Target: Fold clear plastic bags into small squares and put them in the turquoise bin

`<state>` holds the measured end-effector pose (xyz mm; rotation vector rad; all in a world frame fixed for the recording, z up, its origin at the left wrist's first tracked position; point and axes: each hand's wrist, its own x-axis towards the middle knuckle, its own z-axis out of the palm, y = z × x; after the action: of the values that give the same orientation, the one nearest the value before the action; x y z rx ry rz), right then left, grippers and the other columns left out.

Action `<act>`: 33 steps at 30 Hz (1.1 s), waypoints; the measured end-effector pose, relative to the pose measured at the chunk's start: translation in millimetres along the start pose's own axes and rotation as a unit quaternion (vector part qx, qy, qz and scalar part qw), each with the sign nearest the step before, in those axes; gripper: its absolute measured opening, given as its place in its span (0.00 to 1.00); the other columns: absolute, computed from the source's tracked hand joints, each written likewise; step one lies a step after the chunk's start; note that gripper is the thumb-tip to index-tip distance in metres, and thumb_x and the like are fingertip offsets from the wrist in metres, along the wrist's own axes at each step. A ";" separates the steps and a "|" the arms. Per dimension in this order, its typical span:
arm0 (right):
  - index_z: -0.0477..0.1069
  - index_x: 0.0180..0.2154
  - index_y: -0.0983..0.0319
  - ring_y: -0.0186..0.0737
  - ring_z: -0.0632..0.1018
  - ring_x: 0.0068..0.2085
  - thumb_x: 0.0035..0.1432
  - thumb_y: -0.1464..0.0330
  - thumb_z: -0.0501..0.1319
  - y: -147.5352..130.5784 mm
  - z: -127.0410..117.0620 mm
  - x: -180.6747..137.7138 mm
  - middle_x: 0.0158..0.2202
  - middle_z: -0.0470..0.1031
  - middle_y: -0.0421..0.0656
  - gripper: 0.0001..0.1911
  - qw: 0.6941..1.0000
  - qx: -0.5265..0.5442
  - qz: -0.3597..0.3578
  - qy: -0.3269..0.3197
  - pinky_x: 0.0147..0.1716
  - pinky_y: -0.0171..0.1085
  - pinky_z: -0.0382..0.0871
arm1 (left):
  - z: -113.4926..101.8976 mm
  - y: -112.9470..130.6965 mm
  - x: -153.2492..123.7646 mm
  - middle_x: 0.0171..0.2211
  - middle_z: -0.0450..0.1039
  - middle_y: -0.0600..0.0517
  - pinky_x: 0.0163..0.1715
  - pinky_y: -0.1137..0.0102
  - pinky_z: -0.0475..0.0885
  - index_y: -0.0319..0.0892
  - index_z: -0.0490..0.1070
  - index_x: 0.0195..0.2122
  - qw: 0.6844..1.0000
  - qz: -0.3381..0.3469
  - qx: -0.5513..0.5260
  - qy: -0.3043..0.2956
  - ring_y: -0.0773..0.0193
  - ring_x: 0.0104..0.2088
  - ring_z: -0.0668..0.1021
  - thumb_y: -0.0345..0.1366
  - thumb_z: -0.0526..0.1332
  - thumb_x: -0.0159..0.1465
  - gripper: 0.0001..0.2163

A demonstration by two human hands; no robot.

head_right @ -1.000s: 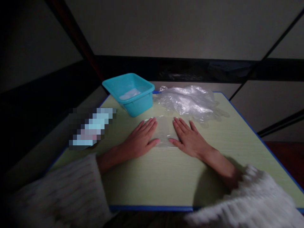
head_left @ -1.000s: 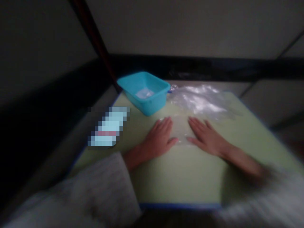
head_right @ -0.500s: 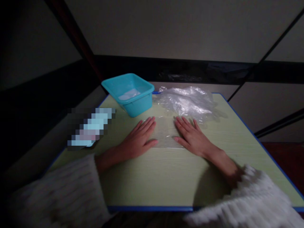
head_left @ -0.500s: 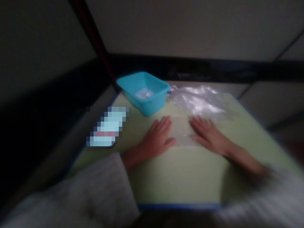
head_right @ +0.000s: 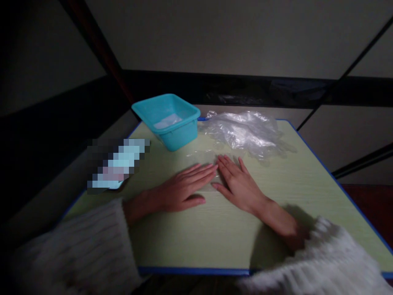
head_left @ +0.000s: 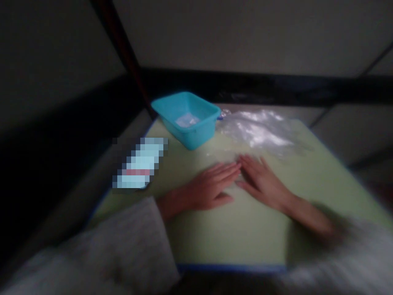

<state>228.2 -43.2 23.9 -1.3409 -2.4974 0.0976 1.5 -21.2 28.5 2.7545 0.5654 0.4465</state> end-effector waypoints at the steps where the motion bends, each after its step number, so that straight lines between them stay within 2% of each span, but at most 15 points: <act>1: 0.50 0.63 0.63 0.51 0.56 0.64 0.63 0.56 0.50 0.1 0.8 -0.5 0.64 0.55 0.54 0.32 1.000 0.000 0.001 -0.002 0.60 0.60 0.46 | -0.8 1.6 -0.8 0.66 0.46 0.42 0.64 0.59 0.47 0.38 0.47 0.65 1.000 0.014 -0.008 -0.011 0.57 0.66 0.50 0.43 0.54 0.64 0.30; 4: 0.49 0.64 0.62 0.51 0.56 0.64 0.63 0.55 0.49 1.8 0.1 -2.8 0.64 0.54 0.53 0.32 1.000 0.002 0.004 -0.007 0.60 0.60 0.46 | -2.7 4.8 -2.4 0.65 0.47 0.41 0.64 0.61 0.49 0.37 0.48 0.64 0.998 0.037 -0.019 -0.041 0.56 0.66 0.51 0.45 0.55 0.64 0.31; 8: 0.48 0.64 0.62 0.51 0.54 0.65 0.63 0.53 0.49 6.4 -6.7 -5.4 0.65 0.52 0.53 0.34 1.000 0.000 0.003 -0.019 0.60 0.59 0.47 | -4.0 6.4 -1.9 0.66 0.45 0.42 0.64 0.61 0.45 0.36 0.50 0.64 0.997 0.030 -0.001 -0.071 0.55 0.66 0.49 0.48 0.55 0.64 0.32; 15: 0.43 0.65 0.60 0.52 0.52 0.65 0.62 0.51 0.49 26.3 -19.7 -15.2 0.66 0.49 0.53 0.37 0.999 0.006 -0.011 -0.053 0.60 0.60 0.47 | -4.2 5.8 -2.3 0.67 0.41 0.45 0.64 0.58 0.45 0.43 0.48 0.65 0.996 0.039 0.004 -0.080 0.53 0.66 0.48 0.49 0.55 0.63 0.32; 18: 0.46 0.65 0.61 0.53 0.53 0.65 0.61 0.53 0.52 32.3 -27.4 -17.5 0.66 0.50 0.53 0.36 0.998 0.007 -0.028 -0.055 0.60 0.58 0.49 | -2.3 5.0 -3.8 0.67 0.39 0.45 0.64 0.57 0.45 0.43 0.49 0.65 0.996 0.042 0.007 -0.078 0.53 0.66 0.47 0.49 0.55 0.63 0.32; 20: 0.52 0.63 0.61 0.52 0.56 0.64 0.62 0.56 0.53 32.4 -33.8 -17.4 0.65 0.54 0.52 0.31 0.995 0.020 -0.071 -0.061 0.59 0.54 0.53 | -1.0 4.5 -4.9 0.67 0.40 0.44 0.64 0.58 0.45 0.42 0.50 0.64 0.996 0.046 0.005 -0.072 0.53 0.66 0.47 0.49 0.55 0.63 0.31; 22: 0.62 0.57 0.60 0.48 0.62 0.61 0.63 0.61 0.53 29.6 -39.6 -17.2 0.61 0.62 0.50 0.23 0.989 0.037 -0.133 -0.060 0.57 0.49 0.60 | -1.0 3.6 -6.6 0.66 0.43 0.43 0.64 0.59 0.47 0.40 0.51 0.64 0.997 0.044 -0.003 -0.057 0.55 0.66 0.48 0.47 0.54 0.64 0.30; 25: 0.72 0.45 0.62 0.45 0.73 0.51 0.64 0.66 0.53 23.0 -44.2 -18.7 0.47 0.75 0.49 0.13 0.976 0.037 -0.212 -0.022 0.48 0.45 0.69 | -4.2 0.1 -10.8 0.65 0.49 0.40 0.63 0.60 0.51 0.36 0.54 0.62 1.000 0.018 -0.015 -0.016 0.55 0.65 0.53 0.42 0.55 0.65 0.27; 28: 0.74 0.38 0.64 0.43 0.75 0.41 0.64 0.69 0.53 17.2 -44.3 -21.3 0.37 0.77 0.48 0.11 0.966 0.011 -0.258 0.010 0.39 0.43 0.70 | -8.9 -6.0 -16.5 0.64 0.52 0.40 0.63 0.60 0.54 0.36 0.55 0.62 1.000 0.004 -0.021 0.006 0.55 0.64 0.55 0.40 0.55 0.64 0.26; 33: 0.74 0.33 0.65 0.42 0.74 0.35 0.64 0.71 0.54 13.1 -43.8 -23.5 0.32 0.76 0.47 0.11 0.963 -0.052 -0.266 0.010 0.33 0.40 0.68 | -11.7 -11.3 -21.0 0.63 0.54 0.41 0.61 0.60 0.57 0.37 0.56 0.61 1.000 0.004 -0.005 -0.007 0.54 0.63 0.58 0.41 0.56 0.64 0.26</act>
<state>263.9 -58.8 57.4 -0.6553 -2.7804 -0.1677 -24.7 -17.5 30.2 2.7503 0.5465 0.4305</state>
